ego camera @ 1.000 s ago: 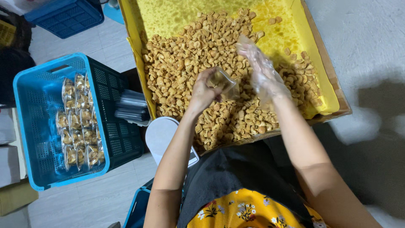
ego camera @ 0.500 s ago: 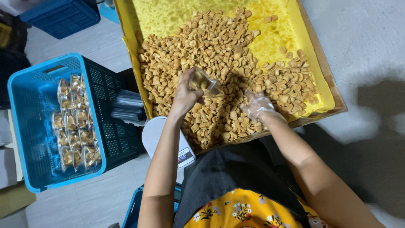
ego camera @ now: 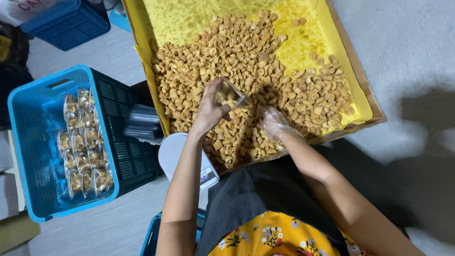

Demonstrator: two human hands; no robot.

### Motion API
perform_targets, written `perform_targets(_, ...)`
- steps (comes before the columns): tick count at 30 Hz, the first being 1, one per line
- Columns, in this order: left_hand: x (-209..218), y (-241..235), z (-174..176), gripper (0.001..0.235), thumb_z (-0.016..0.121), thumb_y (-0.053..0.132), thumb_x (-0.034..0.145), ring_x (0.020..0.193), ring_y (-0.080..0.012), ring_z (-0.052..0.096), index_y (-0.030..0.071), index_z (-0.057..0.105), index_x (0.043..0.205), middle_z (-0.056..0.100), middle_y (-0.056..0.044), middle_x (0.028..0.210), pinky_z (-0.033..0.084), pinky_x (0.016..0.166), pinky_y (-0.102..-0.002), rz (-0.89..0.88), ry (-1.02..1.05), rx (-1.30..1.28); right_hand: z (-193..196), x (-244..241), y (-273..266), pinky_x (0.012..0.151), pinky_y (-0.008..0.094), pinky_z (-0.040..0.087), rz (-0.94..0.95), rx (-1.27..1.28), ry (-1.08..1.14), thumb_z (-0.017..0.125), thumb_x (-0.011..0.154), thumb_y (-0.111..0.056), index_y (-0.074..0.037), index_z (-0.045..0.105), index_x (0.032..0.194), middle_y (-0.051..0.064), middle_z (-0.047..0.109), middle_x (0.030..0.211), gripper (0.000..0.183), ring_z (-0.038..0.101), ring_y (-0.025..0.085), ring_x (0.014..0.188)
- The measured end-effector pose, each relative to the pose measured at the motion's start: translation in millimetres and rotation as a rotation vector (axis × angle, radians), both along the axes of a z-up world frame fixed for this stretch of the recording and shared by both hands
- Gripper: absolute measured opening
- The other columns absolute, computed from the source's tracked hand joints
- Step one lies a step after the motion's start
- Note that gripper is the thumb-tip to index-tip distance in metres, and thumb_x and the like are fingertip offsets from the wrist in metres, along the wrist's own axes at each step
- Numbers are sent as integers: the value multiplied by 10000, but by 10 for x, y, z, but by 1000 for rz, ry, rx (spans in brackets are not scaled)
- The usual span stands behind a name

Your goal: The person fills small plastic bags with snacks from a large tray, weighs each bag on a digital scale, and places the filled bags into a blue crate.

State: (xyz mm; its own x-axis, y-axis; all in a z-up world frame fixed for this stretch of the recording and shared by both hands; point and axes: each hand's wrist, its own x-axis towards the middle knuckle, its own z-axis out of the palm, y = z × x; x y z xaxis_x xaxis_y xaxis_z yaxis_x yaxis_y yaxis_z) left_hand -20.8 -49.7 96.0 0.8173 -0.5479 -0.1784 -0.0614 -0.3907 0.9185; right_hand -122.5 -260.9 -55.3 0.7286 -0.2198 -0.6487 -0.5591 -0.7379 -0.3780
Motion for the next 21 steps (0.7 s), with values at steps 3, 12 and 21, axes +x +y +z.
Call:
perform_targets(3,12,-8,-52,817,698,-30,780,1395,-351,426,-25,348,1518,340,-188,1565,512,1019,-416,-56,-131,59,-191,-59,-156,864,277,553,-205,286,-160,681,925,-61,-79,617,1240,115,635,1182,322,650,168,969)
perform_targets(12,-79,-277,-145,846,752,83,784,1418,-364,406,-18,337,1514,297,-204,1588,399,1164,-468,-92,-117,105,1358,342,-250,933,399,619,-498,1751,-814,777,878,-6,-128,596,1243,138,603,1227,425,675,252,1048)
perform_targets(21,-184,-287,-257,857,698,34,743,1350,-359,478,-82,298,1491,326,-218,1545,563,1032,-431,69,23,-50,1648,508,279,1164,426,533,-209,1354,-1084,733,1024,-213,-111,594,1236,101,669,1192,274,659,252,1196)
